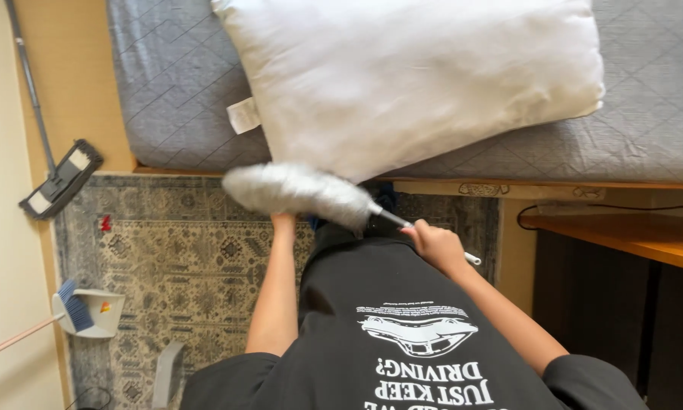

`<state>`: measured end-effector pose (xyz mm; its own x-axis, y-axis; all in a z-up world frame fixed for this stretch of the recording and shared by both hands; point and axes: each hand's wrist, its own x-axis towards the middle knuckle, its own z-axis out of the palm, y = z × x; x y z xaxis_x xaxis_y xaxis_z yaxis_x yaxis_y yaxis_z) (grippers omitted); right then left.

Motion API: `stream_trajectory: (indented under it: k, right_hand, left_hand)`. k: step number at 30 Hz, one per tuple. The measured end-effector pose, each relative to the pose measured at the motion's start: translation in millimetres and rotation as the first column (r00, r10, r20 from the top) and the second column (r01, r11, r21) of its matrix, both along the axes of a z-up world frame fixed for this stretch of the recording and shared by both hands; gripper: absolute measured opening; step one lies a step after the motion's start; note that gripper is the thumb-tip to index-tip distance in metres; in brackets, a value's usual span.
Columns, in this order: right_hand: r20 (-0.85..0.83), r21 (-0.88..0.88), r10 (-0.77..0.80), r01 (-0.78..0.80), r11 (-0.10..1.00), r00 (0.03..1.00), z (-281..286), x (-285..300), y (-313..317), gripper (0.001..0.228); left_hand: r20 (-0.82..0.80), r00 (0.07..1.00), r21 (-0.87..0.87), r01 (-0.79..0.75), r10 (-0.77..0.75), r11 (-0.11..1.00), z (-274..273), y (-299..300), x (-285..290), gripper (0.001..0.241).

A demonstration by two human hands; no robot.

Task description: Dusting a white pillow with a feather duster and arranging it on the bed.

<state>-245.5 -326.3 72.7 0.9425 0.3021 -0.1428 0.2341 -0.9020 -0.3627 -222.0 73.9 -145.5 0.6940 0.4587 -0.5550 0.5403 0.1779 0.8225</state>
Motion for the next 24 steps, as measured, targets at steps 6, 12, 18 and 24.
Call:
stream_trajectory:
  k: [6,12,18,24]
  right_hand:
    - [-0.034,0.407,-0.459,0.431,0.805,0.888,36,27,4,0.03]
    - [-0.035,0.35,-0.499,0.479,0.805,0.866,1,-27,10,0.034]
    - [-0.036,-0.097,-0.006,0.003,0.995,0.999,-6,-85,25,0.046]
    - [0.103,0.244,-0.297,0.266,0.933,0.949,50,-28,66,0.036]
  left_hand:
    - [-0.019,1.0,-0.2,-0.021,0.017,0.98,43,5,-12,0.038]
    - [0.071,0.993,-0.556,-0.043,0.099,0.83,18,17,-33,0.04]
    - [-0.15,0.961,-0.56,-0.276,0.232,0.781,-46,33,-80,0.037]
    - [-0.316,0.941,-0.569,-0.082,-0.126,0.818,-61,71,-136,0.059]
